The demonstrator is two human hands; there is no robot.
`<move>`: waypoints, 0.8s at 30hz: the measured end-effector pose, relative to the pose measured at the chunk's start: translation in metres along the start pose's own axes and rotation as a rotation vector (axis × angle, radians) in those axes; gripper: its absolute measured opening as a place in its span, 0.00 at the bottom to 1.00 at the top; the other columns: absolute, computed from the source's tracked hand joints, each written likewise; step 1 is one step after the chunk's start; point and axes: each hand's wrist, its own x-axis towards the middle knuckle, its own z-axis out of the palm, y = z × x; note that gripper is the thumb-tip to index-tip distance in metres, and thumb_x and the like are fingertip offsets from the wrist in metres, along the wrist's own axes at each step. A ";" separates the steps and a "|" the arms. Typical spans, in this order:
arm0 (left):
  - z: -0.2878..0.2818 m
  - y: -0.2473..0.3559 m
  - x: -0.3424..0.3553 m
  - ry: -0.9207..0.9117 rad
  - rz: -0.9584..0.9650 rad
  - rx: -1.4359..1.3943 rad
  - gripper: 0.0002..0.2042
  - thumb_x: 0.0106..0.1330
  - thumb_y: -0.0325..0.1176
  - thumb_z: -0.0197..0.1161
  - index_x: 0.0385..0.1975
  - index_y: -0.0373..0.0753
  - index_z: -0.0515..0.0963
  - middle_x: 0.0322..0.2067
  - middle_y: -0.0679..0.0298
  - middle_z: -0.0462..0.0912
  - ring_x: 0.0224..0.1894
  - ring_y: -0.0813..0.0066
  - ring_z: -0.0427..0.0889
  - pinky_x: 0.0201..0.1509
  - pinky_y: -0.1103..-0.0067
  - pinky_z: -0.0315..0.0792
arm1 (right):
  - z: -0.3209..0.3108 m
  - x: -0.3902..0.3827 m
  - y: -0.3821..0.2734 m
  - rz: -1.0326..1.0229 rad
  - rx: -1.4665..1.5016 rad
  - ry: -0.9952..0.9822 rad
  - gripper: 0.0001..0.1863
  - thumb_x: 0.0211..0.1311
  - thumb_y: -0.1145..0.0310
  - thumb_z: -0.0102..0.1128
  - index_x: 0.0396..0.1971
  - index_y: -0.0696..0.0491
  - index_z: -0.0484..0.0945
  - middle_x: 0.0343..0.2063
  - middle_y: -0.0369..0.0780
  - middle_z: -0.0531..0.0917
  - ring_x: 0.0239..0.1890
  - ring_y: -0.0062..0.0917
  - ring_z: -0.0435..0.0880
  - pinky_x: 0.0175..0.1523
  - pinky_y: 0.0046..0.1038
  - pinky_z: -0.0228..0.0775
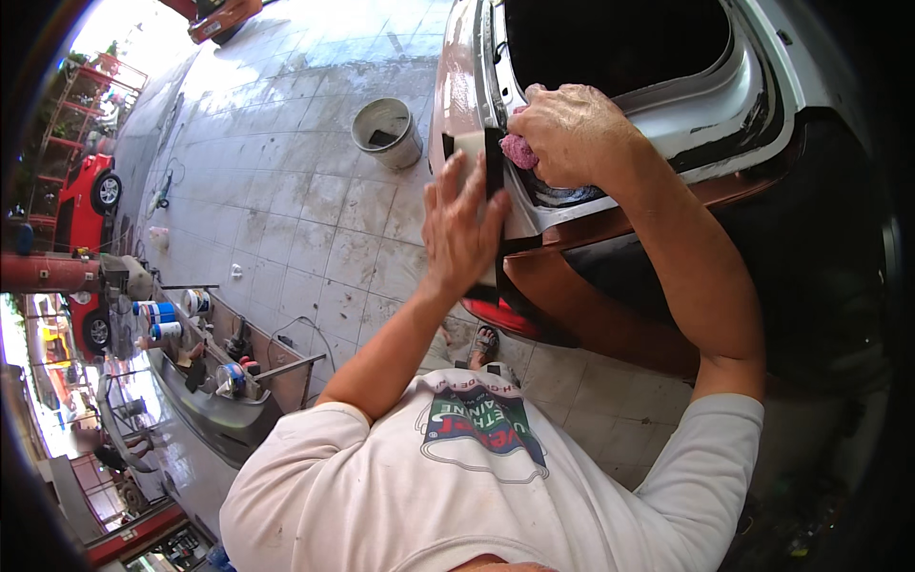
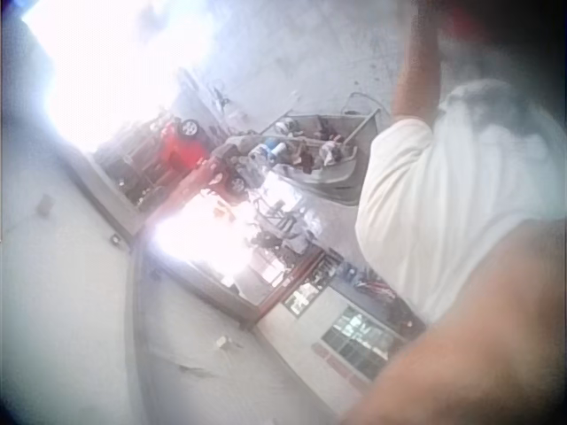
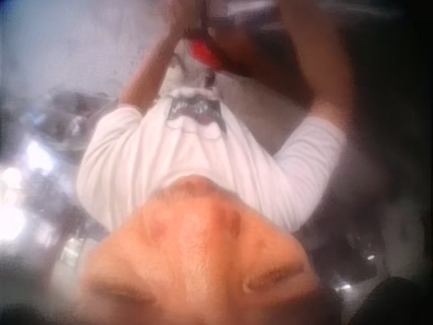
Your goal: The person sands the rear trunk lid of a white car using a sanding block and a pink cloth. They repeatedly sand the surface and wipe it with the cloth, occasionally dipping the cloth into a bucket of water.
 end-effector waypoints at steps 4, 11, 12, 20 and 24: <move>0.019 -0.042 0.042 0.029 0.123 -0.018 0.22 0.75 0.47 0.65 0.62 0.43 0.86 0.65 0.47 0.80 0.66 0.41 0.78 0.71 0.56 0.71 | -0.006 0.000 -0.001 0.009 0.004 -0.007 0.16 0.58 0.66 0.74 0.47 0.51 0.90 0.51 0.49 0.87 0.55 0.43 0.89 0.61 0.42 0.82; 0.071 -0.111 0.120 0.010 -0.044 0.103 0.25 0.77 0.51 0.59 0.63 0.41 0.84 0.65 0.47 0.81 0.69 0.44 0.76 0.72 0.53 0.67 | -0.004 0.008 0.002 0.014 -0.008 -0.040 0.15 0.58 0.68 0.72 0.47 0.52 0.90 0.51 0.49 0.87 0.55 0.43 0.89 0.62 0.43 0.82; 0.047 -0.060 0.072 0.031 -0.047 0.005 0.25 0.77 0.50 0.61 0.65 0.42 0.83 0.66 0.46 0.79 0.70 0.44 0.75 0.73 0.53 0.67 | -0.002 0.005 0.007 0.024 -0.009 -0.060 0.15 0.58 0.68 0.72 0.47 0.52 0.90 0.51 0.49 0.87 0.55 0.43 0.89 0.62 0.43 0.81; 0.022 -0.071 0.069 -0.025 -0.034 -0.040 0.26 0.76 0.52 0.63 0.65 0.42 0.83 0.69 0.49 0.78 0.69 0.43 0.76 0.71 0.56 0.73 | -0.012 0.007 -0.006 -0.008 -0.025 -0.039 0.15 0.58 0.68 0.72 0.47 0.51 0.89 0.47 0.47 0.87 0.54 0.43 0.88 0.62 0.43 0.81; 0.056 -0.129 0.135 -0.003 -0.138 0.243 0.26 0.76 0.54 0.61 0.65 0.46 0.84 0.70 0.51 0.78 0.71 0.46 0.75 0.71 0.53 0.73 | -0.013 0.005 -0.006 -0.006 -0.037 0.017 0.17 0.58 0.64 0.74 0.48 0.50 0.88 0.49 0.48 0.85 0.54 0.45 0.87 0.63 0.44 0.81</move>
